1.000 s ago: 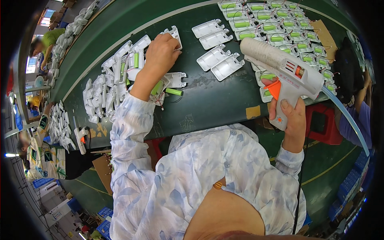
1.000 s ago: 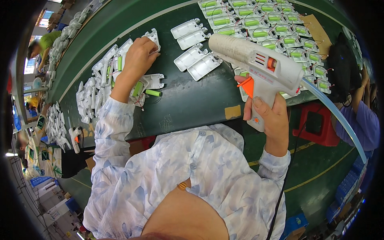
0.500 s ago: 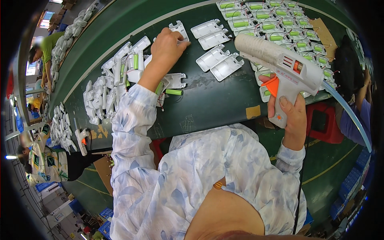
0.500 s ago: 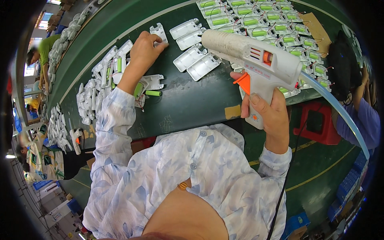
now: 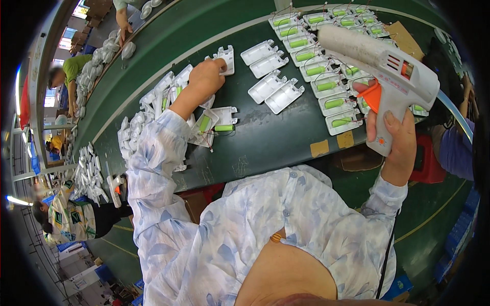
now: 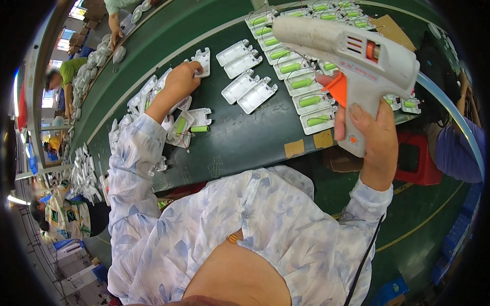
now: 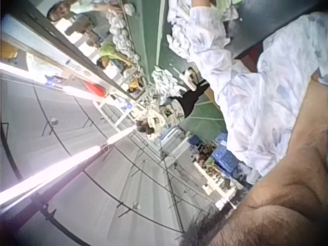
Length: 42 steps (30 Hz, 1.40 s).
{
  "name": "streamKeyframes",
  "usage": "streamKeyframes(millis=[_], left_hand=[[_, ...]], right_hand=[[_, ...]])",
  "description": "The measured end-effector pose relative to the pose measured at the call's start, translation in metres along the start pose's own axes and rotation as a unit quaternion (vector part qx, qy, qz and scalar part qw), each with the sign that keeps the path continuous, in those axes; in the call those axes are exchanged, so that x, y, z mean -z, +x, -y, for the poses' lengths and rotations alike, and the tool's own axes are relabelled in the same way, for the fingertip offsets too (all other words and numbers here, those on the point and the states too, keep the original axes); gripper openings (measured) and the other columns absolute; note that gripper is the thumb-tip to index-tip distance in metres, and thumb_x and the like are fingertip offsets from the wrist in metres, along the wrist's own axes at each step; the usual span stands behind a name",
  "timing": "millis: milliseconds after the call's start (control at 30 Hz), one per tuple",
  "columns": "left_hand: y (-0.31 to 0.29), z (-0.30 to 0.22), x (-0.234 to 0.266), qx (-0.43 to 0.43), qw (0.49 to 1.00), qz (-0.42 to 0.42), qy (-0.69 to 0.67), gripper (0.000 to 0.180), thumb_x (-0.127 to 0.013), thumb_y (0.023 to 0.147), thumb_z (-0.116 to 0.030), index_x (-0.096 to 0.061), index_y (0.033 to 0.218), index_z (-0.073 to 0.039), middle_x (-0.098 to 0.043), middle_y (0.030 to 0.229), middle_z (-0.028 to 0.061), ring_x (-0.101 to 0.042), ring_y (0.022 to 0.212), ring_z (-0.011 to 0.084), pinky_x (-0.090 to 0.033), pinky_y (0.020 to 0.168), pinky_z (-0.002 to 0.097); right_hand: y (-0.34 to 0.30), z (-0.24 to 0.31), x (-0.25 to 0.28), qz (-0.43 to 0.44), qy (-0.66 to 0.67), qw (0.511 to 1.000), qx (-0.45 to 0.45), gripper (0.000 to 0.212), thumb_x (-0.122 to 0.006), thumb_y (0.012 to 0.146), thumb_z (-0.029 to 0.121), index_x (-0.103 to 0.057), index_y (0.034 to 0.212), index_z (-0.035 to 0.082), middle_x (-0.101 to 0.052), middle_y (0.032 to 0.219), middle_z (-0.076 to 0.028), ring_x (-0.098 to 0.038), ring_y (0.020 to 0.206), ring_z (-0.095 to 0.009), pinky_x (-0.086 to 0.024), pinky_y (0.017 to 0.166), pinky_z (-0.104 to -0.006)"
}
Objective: The person applies hot glue to battery casings using a hot glue gun, then assembles the glued batteries into plastic housings by hand.
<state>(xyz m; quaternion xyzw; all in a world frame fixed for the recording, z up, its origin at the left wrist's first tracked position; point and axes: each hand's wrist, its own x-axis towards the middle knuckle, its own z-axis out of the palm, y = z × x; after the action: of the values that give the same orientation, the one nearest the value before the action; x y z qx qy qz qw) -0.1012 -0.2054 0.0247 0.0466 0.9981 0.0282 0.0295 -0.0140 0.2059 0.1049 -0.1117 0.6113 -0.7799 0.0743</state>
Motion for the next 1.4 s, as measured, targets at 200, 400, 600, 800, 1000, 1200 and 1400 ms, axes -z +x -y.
streamKeyframes(millis=[200, 400, 600, 800, 1000, 1200, 1400], left_hand=[[0.046, 0.023, 0.001, -0.047, 0.999, 0.000, -0.023, 0.027, -0.062, 0.073, 0.002, -0.066, 0.097, -0.010, -0.062, 0.100, 0.0155, -0.061, 0.099, 0.0349, -0.050, 0.085, 0.0428], [0.088, 0.010, -0.004, -0.173, 0.982, -0.058, -0.050, 0.025, -0.055, 0.074, 0.006, -0.065, 0.092, -0.008, -0.062, 0.099, 0.0144, -0.060, 0.100, 0.0354, -0.050, 0.085, 0.0440], [0.086, 0.010, -0.014, -0.294, 0.936, -0.171, -0.093, 0.027, -0.051, 0.077, 0.005, -0.066, 0.096, -0.007, -0.065, 0.100, 0.0116, -0.060, 0.100, 0.0327, -0.049, 0.084, 0.0437], [0.004, 0.036, 0.056, -0.281, 0.932, -0.146, -0.178, 0.023, -0.060, 0.079, -0.004, -0.066, 0.102, -0.005, -0.066, 0.101, 0.0131, -0.062, 0.097, 0.0350, -0.051, 0.082, 0.0431], [-0.156, 0.067, 0.069, -0.049, 0.955, 0.009, -0.291, 0.016, -0.067, 0.082, -0.001, -0.068, 0.098, -0.001, -0.067, 0.092, 0.0113, -0.065, 0.085, 0.0273, -0.052, 0.075, 0.0349], [-0.214, 0.012, 0.036, -0.202, 0.976, -0.070, -0.042, 0.024, -0.059, 0.077, -0.009, -0.068, 0.100, -0.009, -0.056, 0.091, 0.0071, -0.056, 0.090, 0.0237, -0.046, 0.076, 0.0344], [-0.192, 0.017, 0.010, -0.292, 0.952, -0.080, -0.040, 0.023, -0.059, 0.077, -0.012, -0.068, 0.098, -0.008, -0.056, 0.096, 0.0052, -0.054, 0.094, 0.0210, -0.043, 0.078, 0.0328]], right_hand=[[-0.006, 0.004, 0.030, -0.027, -0.005, 1.000, 0.002, 0.064, -0.064, 0.086, 0.029, -0.043, 0.133, -0.010, -0.058, 0.126, -0.031, -0.054, 0.055, -0.011, -0.044, 0.052, -0.0221], [0.006, -0.002, 0.029, -0.047, 0.004, 0.999, -0.023, 0.063, -0.064, 0.087, 0.030, -0.044, 0.133, -0.009, -0.059, 0.126, -0.028, -0.054, 0.055, -0.011, -0.045, 0.052, -0.0226], [0.042, 0.000, 0.010, -0.002, -0.023, 0.999, -0.037, 0.065, -0.065, 0.087, 0.033, -0.044, 0.133, -0.009, -0.058, 0.128, -0.028, -0.054, 0.055, -0.011, -0.045, 0.051, -0.0226], [0.063, 0.002, -0.016, 0.025, -0.084, 0.996, -0.011, 0.065, -0.058, 0.091, 0.036, -0.043, 0.134, -0.010, -0.067, 0.098, -0.022, -0.052, 0.053, -0.010, -0.043, 0.050, -0.0216], [0.110, 0.002, -0.031, 0.190, -0.093, 0.977, -0.005, 0.068, -0.051, 0.094, 0.035, -0.035, 0.139, -0.014, -0.056, 0.125, -0.035, -0.047, 0.051, -0.006, -0.042, 0.052, -0.0190], [0.153, 0.013, -0.053, 0.274, -0.125, 0.953, -0.006, 0.040, -0.044, 0.102, 0.038, -0.054, 0.106, 0.000, -0.056, 0.067, -0.006, -0.046, 0.051, -0.007, -0.036, 0.049, -0.0201], [0.161, 0.022, -0.088, 0.277, -0.138, 0.951, -0.032, 0.039, -0.045, 0.102, 0.038, -0.054, 0.110, 0.001, -0.053, 0.066, -0.004, -0.049, 0.054, -0.006, -0.041, 0.050, -0.0186]])
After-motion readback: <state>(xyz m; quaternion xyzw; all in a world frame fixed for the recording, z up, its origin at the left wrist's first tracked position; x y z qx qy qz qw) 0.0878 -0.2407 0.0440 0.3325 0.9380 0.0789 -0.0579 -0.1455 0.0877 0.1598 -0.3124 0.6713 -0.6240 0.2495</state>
